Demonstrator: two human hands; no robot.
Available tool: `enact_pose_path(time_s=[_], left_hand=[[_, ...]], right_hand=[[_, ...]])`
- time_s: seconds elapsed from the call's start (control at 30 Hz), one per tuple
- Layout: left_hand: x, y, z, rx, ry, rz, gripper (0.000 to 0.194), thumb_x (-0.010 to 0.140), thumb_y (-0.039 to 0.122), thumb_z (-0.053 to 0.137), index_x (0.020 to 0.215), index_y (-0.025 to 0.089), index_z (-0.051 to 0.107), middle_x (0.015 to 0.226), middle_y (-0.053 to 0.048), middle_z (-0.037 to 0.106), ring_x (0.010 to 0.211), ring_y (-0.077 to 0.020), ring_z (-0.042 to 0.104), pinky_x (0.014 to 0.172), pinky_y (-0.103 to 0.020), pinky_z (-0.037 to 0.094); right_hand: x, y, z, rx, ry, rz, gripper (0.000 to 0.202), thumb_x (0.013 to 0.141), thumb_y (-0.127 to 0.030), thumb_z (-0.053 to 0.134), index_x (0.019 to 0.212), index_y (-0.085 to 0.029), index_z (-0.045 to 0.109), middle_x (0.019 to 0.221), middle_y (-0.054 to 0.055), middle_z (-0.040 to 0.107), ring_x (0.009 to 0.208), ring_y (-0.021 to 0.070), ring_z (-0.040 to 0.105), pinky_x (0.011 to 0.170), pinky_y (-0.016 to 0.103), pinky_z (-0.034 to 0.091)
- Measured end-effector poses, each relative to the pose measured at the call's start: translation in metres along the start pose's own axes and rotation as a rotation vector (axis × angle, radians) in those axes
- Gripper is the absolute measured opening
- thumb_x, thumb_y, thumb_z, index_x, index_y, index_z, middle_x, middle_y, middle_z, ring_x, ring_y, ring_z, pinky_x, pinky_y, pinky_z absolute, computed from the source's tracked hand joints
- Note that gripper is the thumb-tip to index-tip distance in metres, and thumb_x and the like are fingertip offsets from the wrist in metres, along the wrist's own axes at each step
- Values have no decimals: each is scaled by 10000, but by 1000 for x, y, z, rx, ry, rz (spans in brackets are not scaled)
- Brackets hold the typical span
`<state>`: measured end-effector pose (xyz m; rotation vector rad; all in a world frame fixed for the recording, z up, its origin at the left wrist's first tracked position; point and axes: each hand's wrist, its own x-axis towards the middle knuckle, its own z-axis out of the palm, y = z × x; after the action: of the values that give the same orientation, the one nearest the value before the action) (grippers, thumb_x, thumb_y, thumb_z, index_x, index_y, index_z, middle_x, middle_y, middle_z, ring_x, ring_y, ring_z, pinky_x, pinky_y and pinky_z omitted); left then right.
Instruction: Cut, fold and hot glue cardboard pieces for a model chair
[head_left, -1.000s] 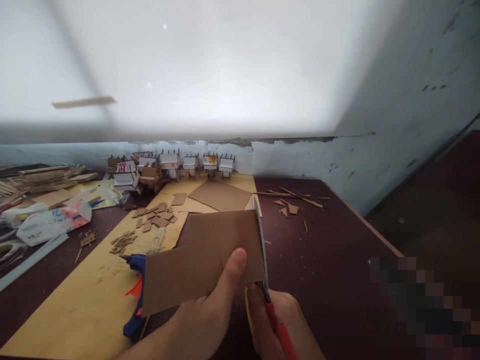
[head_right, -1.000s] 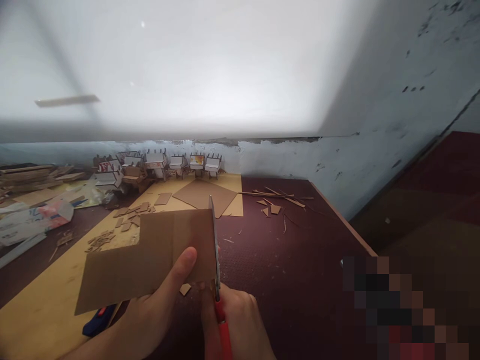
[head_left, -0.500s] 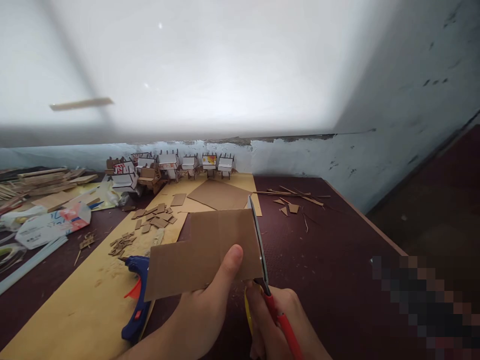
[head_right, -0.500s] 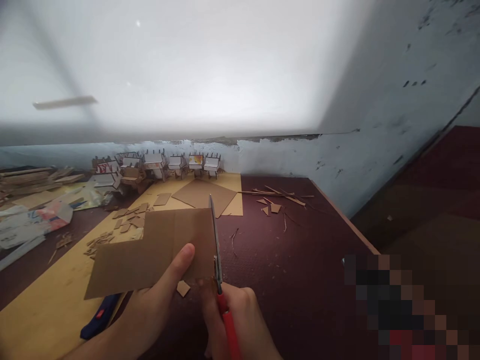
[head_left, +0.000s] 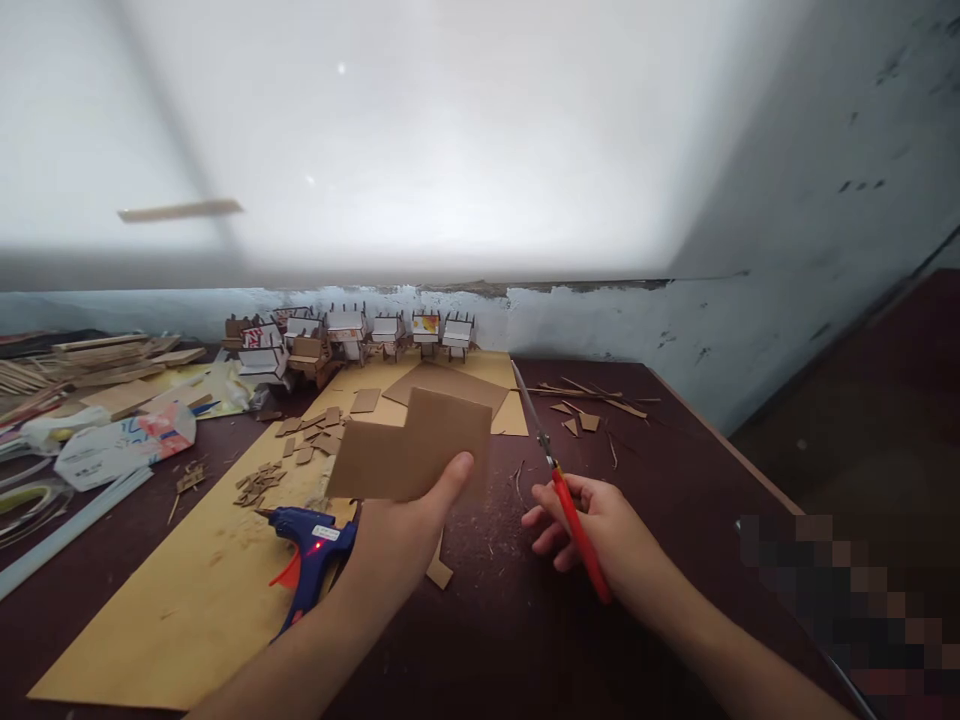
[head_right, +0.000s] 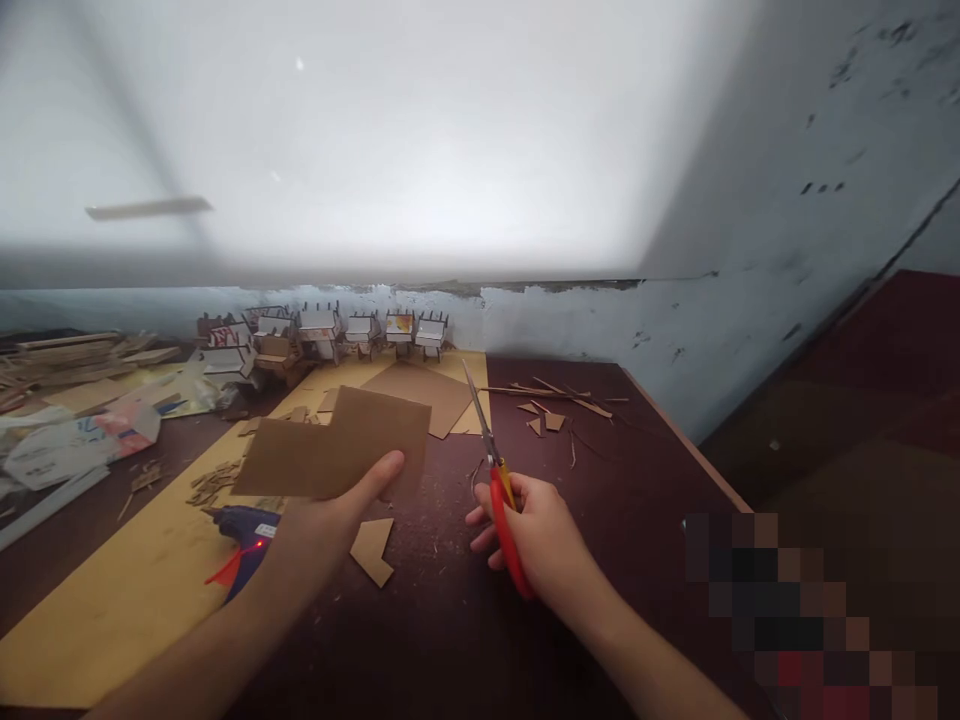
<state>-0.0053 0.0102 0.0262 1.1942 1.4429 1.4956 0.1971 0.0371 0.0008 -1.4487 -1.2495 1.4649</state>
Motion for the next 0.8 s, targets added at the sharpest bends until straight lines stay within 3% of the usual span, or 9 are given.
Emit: enact_pose_path(time_s=[0.1, 0.2, 0.33, 0.43, 0.5, 0.57, 0.63, 0.7, 0.8], left_hand=[[6, 2, -1, -4, 22, -29, 341, 758, 401, 800, 1028, 195, 772, 1066, -105, 787, 1172, -346, 659, 1013, -444, 509], [11, 2, -4, -70, -116, 2, 220, 776, 360, 773, 936, 209, 789, 1031, -76, 776, 1071, -318, 682, 913, -398, 538], [21, -6, -12, -241, -313, 167, 168, 672, 357, 836, 742, 207, 809, 1073, -107, 726, 1123, -326, 641, 949, -381, 510], [28, -8, -16, -189, -411, 237, 218, 726, 429, 806, 706, 212, 822, 1219, -135, 666, 1258, -349, 556, 1045, -398, 456], [29, -7, -17, -132, -460, 273, 230, 768, 442, 783, 687, 231, 821, 1289, -118, 628, 1289, -349, 531, 1069, -403, 441], [28, -6, -15, -100, -474, 306, 228, 766, 439, 798, 643, 247, 813, 1313, -91, 611, 1284, -347, 537, 1077, -399, 433], [24, -5, -11, -96, -489, 324, 241, 763, 438, 808, 607, 254, 803, 1333, -74, 601, 1248, -341, 564, 1053, -394, 446], [19, -4, -7, -111, -510, 315, 284, 758, 451, 810, 562, 247, 783, 1338, -72, 605, 1208, -336, 591, 1011, -388, 472], [15, -5, -2, -154, -509, 253, 220, 754, 458, 805, 684, 250, 812, 1355, -74, 627, 1217, -338, 607, 1006, -387, 489]], right_hand=[[10, -6, 1, 17, -68, 69, 349, 876, -476, 726, 913, -140, 641, 851, 127, 765, 698, 212, 750, 512, 264, 594], [24, -11, 5, 25, -100, 98, 389, 865, -499, 745, 919, -124, 653, 887, 176, 780, 802, 273, 773, 626, 352, 636], [52, -24, -8, -3, 112, -33, 331, 846, -461, 765, 867, -147, 662, 838, 107, 771, 858, 247, 742, 687, 302, 586], [64, -37, -29, -27, 287, -156, 354, 814, -486, 779, 882, -161, 658, 834, 71, 760, 893, 269, 713, 682, 302, 547], [59, -43, -38, -18, 329, -209, 355, 866, -508, 716, 905, -159, 666, 948, 105, 766, 925, 262, 707, 713, 304, 544], [44, -43, -39, -2, 289, -225, 374, 886, -521, 691, 902, -147, 691, 1027, 145, 762, 903, 255, 718, 714, 311, 554], [23, -38, -32, 21, 181, -213, 406, 855, -554, 721, 894, -150, 706, 968, 147, 770, 806, 248, 730, 672, 322, 571], [4, -31, -20, 92, 24, -158, 389, 796, -533, 788, 829, -159, 684, 796, 88, 753, 655, 198, 702, 577, 287, 556], [-15, -21, -3, 210, -146, -85, 459, 731, -476, 859, 649, -197, 503, 498, -71, 523, 391, 71, 473, 370, 178, 375]])
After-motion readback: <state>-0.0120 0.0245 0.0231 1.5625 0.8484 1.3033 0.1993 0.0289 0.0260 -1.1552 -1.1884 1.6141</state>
